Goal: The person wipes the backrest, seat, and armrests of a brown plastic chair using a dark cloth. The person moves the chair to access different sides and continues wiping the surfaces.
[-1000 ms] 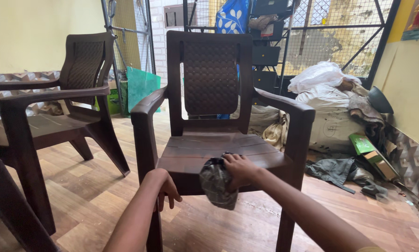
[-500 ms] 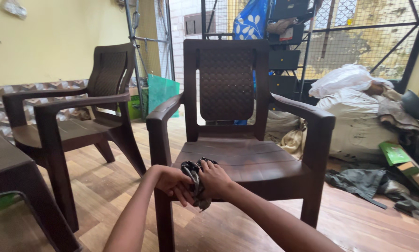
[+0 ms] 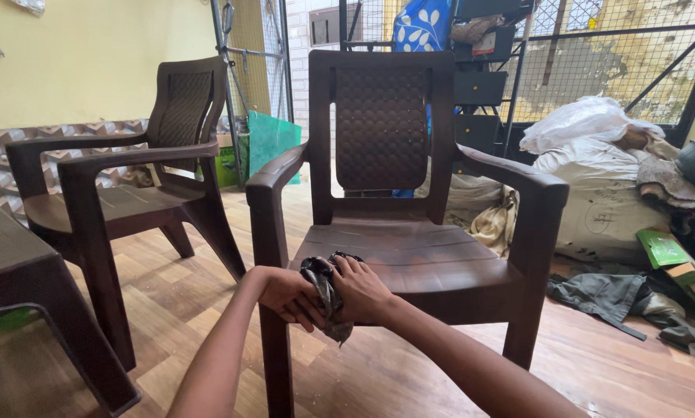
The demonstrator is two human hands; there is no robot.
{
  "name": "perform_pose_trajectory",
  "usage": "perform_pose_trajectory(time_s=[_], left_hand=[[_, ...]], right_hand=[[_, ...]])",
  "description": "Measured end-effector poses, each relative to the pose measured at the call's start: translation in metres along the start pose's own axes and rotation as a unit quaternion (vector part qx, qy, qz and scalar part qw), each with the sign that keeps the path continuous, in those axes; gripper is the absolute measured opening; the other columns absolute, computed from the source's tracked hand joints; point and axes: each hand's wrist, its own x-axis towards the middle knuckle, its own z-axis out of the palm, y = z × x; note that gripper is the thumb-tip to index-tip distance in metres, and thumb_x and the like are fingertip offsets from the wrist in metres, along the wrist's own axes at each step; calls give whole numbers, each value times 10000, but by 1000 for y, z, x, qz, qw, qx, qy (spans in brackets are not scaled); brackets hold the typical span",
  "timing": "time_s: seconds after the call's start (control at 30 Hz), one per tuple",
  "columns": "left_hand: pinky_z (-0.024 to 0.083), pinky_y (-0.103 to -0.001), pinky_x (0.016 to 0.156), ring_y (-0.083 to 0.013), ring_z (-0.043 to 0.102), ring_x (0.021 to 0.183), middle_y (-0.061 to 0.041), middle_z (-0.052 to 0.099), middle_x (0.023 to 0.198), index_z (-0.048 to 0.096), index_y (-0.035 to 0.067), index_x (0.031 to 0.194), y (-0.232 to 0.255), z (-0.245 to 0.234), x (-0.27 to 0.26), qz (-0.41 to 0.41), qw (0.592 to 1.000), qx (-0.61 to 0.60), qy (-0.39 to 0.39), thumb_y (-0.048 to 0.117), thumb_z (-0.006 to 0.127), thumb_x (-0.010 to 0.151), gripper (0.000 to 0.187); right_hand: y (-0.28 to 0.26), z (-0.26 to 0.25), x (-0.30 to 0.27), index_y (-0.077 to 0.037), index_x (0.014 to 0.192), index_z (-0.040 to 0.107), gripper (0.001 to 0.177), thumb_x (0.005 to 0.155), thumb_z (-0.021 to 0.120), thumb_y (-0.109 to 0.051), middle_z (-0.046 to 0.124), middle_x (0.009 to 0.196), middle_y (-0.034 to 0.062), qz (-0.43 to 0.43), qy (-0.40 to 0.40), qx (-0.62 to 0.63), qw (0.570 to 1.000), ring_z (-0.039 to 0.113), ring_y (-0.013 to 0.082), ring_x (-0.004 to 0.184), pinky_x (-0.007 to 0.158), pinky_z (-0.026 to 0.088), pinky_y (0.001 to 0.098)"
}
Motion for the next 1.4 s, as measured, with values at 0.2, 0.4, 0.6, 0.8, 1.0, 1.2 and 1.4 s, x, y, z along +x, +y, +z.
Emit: perform_pose_trajectory(time_s=[0.2, 0.4, 0.6, 0.8, 1.0, 1.2, 1.4], left_hand=[[579, -300, 858, -152, 726, 1092, -27, 752, 1247, 707, 130, 1269, -9, -1, 0, 30, 999, -39, -17, 400, 526, 1006, 418], [572, -383, 786, -168, 708, 873, -36, 722, 993, 678, 126, 1077, -25, -18, 5, 165, 975, -144, 28, 228, 690, 900, 205], [615, -354, 684, -203, 733, 819, -49, 729, 946, 656, 85, 1069, 10, -24, 7, 158, 977, -72, 122, 230, 693, 910, 218], [592, -370, 637, -244, 790, 796, -84, 769, 881, 687, 73, 992, 42, 1, -6, 213, 871, -14, 443, 131, 618, 961, 96], [604, -340, 821, -225, 744, 919, -98, 749, 948, 713, 59, 929, 3, 13, 19, 258, 621, 508, 538, 57, 652, 925, 61], [399, -480, 1073, -282, 630, 1209, -97, 608, 1326, 629, 90, 1262, 1, 20, -24, 324, 301, 579, 685, 204, 712, 862, 424], [450, -539, 962, -368, 608, 1214, -209, 473, 1509, 346, 82, 1517, 12, 19, -59, 193, 391, 329, 838, 583, 730, 790, 962]], right_hand=[[-13, -24, -5, -1, 1465, 435, 1159, 543, 927, -502, 307, 1541, 308, -23, -64, 30, 997, 252, 477, 1445, 1168, 249, 539], [-8, 1, -1, -22, 1235, 662, 530, 760, 776, -228, 599, 1392, 216, -73, 81, 136, 985, 504, 421, 1368, 1167, 385, 512], [18, -2, 8, -26, 1103, 702, 409, 699, 653, 7, 689, 1268, 162, 45, 130, 229, 964, 671, 395, 1079, 905, 548, 443], [126, -2, -13, -148, 1084, 782, 308, 804, 670, -83, 769, 1042, 163, 167, -45, 10, 985, 727, 350, 1014, 930, 567, 463], [215, -1, -52, -223, 1218, 736, 313, 924, 633, -198, 691, 1292, 132, 445, -90, -33, 890, 660, 331, 1221, 1018, 537, 496], [223, 14, -46, -140, 1201, 771, 331, 913, 610, -165, 671, 1378, 126, 447, -89, -61, 888, 616, 356, 1307, 1069, 510, 507], [180, 17, -27, -212, 1239, 722, 382, 895, 556, -208, 665, 1336, 123, 368, -68, -47, 926, 604, 350, 1279, 1067, 492, 518]])
